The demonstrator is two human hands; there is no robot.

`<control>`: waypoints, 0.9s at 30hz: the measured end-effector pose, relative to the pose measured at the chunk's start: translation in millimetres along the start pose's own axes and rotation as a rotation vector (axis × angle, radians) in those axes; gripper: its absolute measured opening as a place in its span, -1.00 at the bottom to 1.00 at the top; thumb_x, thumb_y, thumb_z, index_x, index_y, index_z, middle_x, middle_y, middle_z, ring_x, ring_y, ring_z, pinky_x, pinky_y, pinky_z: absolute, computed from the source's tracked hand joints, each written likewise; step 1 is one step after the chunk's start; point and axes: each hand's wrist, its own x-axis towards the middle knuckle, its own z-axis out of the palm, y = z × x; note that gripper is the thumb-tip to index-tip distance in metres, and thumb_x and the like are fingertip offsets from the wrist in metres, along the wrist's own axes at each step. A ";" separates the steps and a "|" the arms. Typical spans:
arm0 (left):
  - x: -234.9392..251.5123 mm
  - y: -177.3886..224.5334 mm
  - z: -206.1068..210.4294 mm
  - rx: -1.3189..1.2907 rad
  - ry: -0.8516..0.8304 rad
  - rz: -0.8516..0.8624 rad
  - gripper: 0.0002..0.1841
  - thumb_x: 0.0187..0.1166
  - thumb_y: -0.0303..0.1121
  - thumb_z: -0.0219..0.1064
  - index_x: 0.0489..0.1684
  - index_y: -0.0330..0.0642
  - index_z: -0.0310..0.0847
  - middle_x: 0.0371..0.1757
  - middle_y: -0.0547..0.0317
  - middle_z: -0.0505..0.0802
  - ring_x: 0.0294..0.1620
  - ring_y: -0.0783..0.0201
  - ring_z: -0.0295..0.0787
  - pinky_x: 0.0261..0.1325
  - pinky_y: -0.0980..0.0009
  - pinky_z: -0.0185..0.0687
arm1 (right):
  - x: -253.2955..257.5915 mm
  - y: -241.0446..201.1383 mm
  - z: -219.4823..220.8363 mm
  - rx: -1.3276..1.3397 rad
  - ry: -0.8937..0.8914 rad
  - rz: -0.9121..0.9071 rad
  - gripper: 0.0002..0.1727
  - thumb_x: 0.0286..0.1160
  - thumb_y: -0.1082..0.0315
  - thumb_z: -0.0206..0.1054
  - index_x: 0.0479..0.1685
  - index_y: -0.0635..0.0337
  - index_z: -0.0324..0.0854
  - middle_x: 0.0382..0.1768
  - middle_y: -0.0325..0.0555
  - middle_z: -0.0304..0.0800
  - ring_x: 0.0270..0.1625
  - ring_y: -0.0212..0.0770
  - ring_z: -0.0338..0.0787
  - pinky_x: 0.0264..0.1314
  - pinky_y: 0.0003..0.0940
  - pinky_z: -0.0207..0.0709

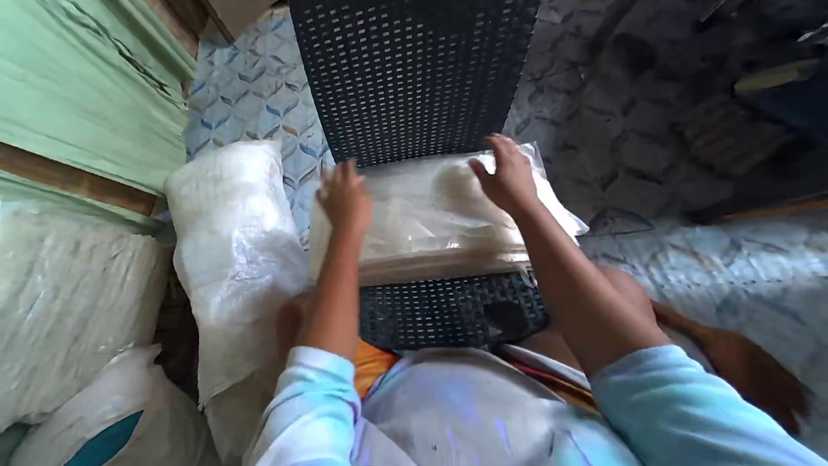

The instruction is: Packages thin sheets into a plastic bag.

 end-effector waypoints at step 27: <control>-344.9 -238.6 65.3 0.142 0.655 -0.342 -0.51 0.77 -0.14 0.13 0.16 -0.54 0.65 0.10 -0.56 0.73 0.21 -0.43 0.68 0.44 -0.21 0.50 | -194.0 131.3 -94.8 0.792 0.609 0.644 -0.40 0.86 0.00 -0.07 0.77 0.07 0.15 0.52 -0.02 0.54 0.28 -0.12 0.76 0.22 -0.14 0.69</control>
